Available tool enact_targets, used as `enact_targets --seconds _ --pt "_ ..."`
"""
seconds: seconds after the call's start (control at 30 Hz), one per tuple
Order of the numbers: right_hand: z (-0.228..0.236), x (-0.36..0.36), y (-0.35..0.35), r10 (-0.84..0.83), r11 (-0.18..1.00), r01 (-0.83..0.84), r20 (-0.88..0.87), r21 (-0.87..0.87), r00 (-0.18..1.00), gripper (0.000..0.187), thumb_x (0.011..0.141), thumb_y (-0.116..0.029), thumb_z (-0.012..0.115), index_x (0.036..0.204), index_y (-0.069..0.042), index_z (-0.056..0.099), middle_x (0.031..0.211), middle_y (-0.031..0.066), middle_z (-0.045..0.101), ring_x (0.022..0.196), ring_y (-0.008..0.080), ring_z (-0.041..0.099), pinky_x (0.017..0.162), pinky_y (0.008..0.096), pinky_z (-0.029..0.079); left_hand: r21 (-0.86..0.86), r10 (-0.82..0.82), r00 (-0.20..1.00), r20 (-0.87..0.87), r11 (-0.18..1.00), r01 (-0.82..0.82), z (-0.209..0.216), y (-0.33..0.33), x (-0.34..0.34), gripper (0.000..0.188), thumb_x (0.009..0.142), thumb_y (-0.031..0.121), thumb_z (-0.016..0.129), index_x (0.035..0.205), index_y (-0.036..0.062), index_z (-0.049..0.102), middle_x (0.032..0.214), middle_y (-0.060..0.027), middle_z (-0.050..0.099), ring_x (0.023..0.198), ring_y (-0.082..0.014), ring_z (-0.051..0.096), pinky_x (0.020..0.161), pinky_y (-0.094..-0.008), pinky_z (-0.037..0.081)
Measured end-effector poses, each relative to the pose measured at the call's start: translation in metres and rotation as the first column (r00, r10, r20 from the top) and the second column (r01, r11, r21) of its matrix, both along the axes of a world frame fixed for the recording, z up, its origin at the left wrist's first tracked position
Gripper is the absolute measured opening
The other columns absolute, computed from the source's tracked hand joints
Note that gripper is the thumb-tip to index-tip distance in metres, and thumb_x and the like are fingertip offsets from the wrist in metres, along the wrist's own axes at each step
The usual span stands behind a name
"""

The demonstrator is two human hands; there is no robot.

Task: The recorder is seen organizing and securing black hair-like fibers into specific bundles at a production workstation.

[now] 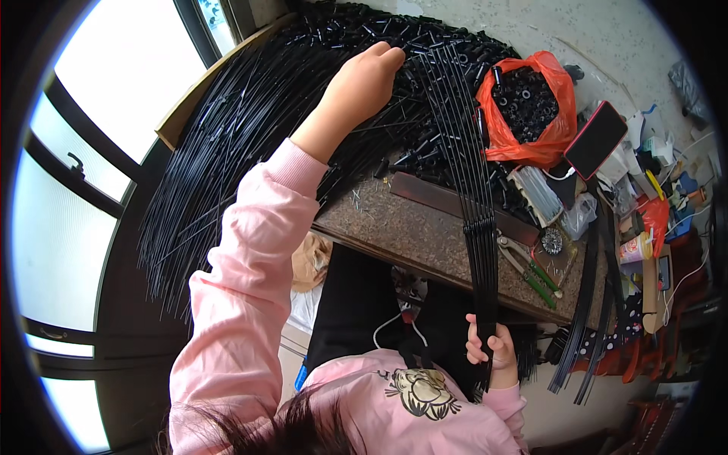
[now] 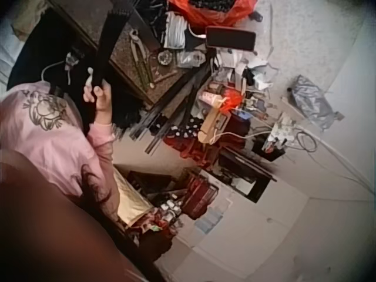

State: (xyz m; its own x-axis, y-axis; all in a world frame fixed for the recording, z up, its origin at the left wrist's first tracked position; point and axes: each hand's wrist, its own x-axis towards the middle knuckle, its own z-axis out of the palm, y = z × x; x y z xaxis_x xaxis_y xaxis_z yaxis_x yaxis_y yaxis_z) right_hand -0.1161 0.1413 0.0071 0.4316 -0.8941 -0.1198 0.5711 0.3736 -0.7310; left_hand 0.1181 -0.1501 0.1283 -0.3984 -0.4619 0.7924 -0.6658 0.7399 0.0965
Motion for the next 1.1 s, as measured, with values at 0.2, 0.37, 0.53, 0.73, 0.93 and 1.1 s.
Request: enact_targets --seconds 0.2,0.37,0.53,0.73,0.93,1.1 --pt "-0.001 0.001 0.002 0.015 1.000 -0.015 0.013 0.002 1.000 0.057 0.068 -0.027 0.055 0.112 0.001 0.031 0.064 0.0035 0.035 0.040 0.0071 0.031 0.037 0.0197 0.027 0.045 -0.061 0.996 -0.061 0.997 0.064 0.002 0.002 0.001 0.007 0.071 0.007 0.042 0.074 0.0027 0.047 0.072 -0.0105 0.047 0.067 -0.0275 0.048 0.057 -0.0325 0.040" --pt "-0.001 0.001 0.003 0.030 0.999 -0.030 0.029 0.019 0.999 0.057 0.068 -0.027 0.055 0.112 0.001 0.031 0.063 0.0036 0.035 0.040 0.0071 0.031 0.037 0.0200 0.028 0.110 -0.076 0.994 -0.080 0.990 0.085 0.003 0.002 0.001 0.008 0.072 0.008 0.043 0.075 0.0033 0.049 0.073 -0.0101 0.048 0.067 -0.0268 0.048 0.058 -0.0311 0.041" --pt "-0.001 0.003 0.003 0.020 1.000 -0.020 0.019 0.023 1.000 0.057 0.068 -0.026 0.055 0.112 0.002 0.030 0.063 0.0036 0.035 0.040 0.0072 0.031 0.037 0.0202 0.028 0.113 -0.096 0.993 -0.067 0.988 0.103 0.003 0.002 0.003 0.008 0.072 0.008 0.043 0.075 0.0027 0.049 0.071 -0.0098 0.049 0.067 -0.0256 0.049 0.058 -0.0305 0.040" --pt "-0.001 0.007 0.004 0.014 1.000 -0.014 -0.016 0.006 1.000 0.057 0.069 -0.027 0.054 0.111 0.003 0.030 0.063 0.0036 0.035 0.039 0.0068 0.031 0.037 0.0204 0.028 0.193 -0.125 0.984 -0.128 0.970 0.149 0.005 0.005 0.003 0.008 0.071 0.007 0.043 0.075 0.0029 0.050 0.071 -0.0102 0.049 0.066 -0.0257 0.049 0.057 -0.0300 0.040" --pt "0.005 0.012 0.006 -0.005 1.000 0.004 -0.054 -0.010 0.999 0.056 0.069 -0.027 0.053 0.111 0.003 0.030 0.062 0.0038 0.035 0.039 0.0069 0.031 0.036 0.0204 0.028 0.140 -0.107 0.985 -0.135 0.982 0.126 0.007 0.006 0.006 0.010 0.072 0.008 0.047 0.079 0.0023 0.051 0.069 -0.0072 0.049 0.061 -0.0183 0.048 0.054 -0.0244 0.039" --pt "0.019 0.019 0.002 -0.071 0.995 0.057 -0.174 -0.086 0.982 0.055 0.069 -0.027 0.054 0.110 0.002 0.032 0.062 0.0039 0.035 0.038 0.0066 0.031 0.034 0.0192 0.027 0.141 0.001 0.945 -0.328 0.989 0.048 -0.002 0.000 0.013 0.021 0.067 0.014 0.053 0.085 0.0022 0.051 0.071 -0.0092 0.050 0.063 -0.0195 0.050 0.057 -0.0252 0.040"
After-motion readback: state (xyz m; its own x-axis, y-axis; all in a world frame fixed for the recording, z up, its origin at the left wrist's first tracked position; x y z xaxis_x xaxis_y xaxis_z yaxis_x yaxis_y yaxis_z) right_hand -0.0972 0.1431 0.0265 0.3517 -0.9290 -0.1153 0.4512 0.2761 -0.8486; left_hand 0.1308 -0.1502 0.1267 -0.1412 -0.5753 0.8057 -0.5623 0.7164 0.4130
